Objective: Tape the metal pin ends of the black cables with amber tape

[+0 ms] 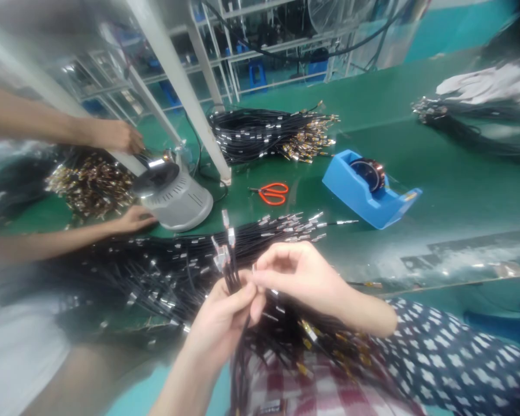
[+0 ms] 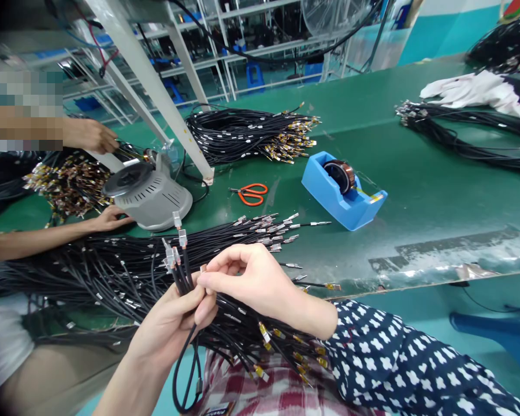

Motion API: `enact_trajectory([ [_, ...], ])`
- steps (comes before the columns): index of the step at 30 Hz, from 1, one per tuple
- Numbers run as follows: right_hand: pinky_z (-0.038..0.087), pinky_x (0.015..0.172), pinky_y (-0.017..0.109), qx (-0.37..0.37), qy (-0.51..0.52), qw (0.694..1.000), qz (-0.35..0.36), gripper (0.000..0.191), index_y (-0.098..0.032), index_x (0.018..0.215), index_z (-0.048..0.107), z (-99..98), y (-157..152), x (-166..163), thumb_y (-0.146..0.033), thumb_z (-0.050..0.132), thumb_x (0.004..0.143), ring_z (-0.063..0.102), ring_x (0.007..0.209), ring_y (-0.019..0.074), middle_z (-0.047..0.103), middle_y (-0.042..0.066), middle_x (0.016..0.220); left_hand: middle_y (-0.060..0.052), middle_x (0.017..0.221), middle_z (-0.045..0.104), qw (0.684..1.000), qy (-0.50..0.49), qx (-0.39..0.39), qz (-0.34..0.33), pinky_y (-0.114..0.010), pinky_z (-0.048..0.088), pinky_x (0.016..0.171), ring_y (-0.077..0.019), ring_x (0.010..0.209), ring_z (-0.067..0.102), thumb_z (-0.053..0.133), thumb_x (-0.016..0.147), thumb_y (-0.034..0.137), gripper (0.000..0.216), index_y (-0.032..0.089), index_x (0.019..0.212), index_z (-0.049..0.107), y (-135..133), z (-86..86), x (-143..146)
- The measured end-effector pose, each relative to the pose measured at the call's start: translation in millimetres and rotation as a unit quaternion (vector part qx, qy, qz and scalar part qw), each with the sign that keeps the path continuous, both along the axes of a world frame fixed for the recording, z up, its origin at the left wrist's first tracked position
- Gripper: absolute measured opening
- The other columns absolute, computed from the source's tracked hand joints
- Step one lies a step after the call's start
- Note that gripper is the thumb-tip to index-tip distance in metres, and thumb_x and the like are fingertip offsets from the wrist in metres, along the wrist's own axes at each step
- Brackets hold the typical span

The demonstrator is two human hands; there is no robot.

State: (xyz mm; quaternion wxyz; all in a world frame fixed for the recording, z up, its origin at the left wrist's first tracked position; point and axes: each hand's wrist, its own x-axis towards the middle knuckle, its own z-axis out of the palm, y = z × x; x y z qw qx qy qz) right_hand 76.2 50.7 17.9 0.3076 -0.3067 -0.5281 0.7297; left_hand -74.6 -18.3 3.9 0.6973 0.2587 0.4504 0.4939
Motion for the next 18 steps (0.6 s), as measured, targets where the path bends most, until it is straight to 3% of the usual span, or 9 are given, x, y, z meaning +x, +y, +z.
enact_trajectory([
  [6,0.047,0.069,0.025,0.065,0.058,0.986,0.142,0.016,-0.012,0.078,0.068,-3.9,18.3,5.1,-0.028,0.070,0.081,0.059,0.071,0.0113,0.062,0.001,0.076,0.003,0.046,0.052,1.000,0.021,0.005,-0.012,-0.017,0.026,0.044,-0.0039,0.042,0.035,0.076,0.077,0.029,0.027,0.013,0.062,0.060,0.6,5.1,3.8],
  [10,0.047,0.076,0.027,0.045,0.135,0.967,0.213,0.023,-0.012,0.101,0.070,-13.9,26.6,11.7,-0.029,0.064,0.086,0.059,0.078,0.0113,0.061,0.003,0.091,0.003,0.049,0.056,0.998,0.057,-0.002,0.024,-0.015,0.021,0.040,-0.0009,0.039,0.030,0.079,0.073,0.028,0.021,0.014,0.072,0.064,0.4,10.5,9.7],
  [13,0.042,0.065,0.022,0.026,0.108,0.983,0.147,0.027,-0.014,0.108,0.067,-17.8,27.3,15.4,-0.032,0.062,0.088,0.051,0.066,0.0072,0.062,0.001,0.087,0.002,0.049,0.059,0.995,0.086,-0.021,0.057,-0.014,0.015,0.036,-0.0004,0.036,0.031,0.081,0.070,0.028,0.024,0.015,0.071,0.061,0.3,12.4,14.2],
  [16,0.039,0.060,0.021,0.025,0.065,0.996,0.057,0.023,-0.013,0.085,0.067,-15.7,25.6,14.9,-0.036,0.070,0.082,0.048,0.062,0.0075,0.061,-0.001,0.074,0.000,0.048,0.061,0.992,0.099,-0.036,0.071,-0.013,0.012,0.034,-0.0011,0.034,0.033,0.082,0.069,0.029,0.027,0.015,0.072,0.059,0.7,11.2,16.8],
  [18,0.040,0.061,0.022,0.010,0.042,0.998,0.043,0.030,-0.013,0.075,0.064,-12.9,23.8,12.6,-0.041,0.075,0.076,0.050,0.062,0.0087,0.060,-0.001,0.069,0.000,0.048,0.061,0.991,0.107,-0.039,0.072,-0.013,0.012,0.034,-0.0010,0.034,0.033,0.082,0.069,0.029,0.029,0.015,0.072,0.057,0.9,9.6,17.3],
])
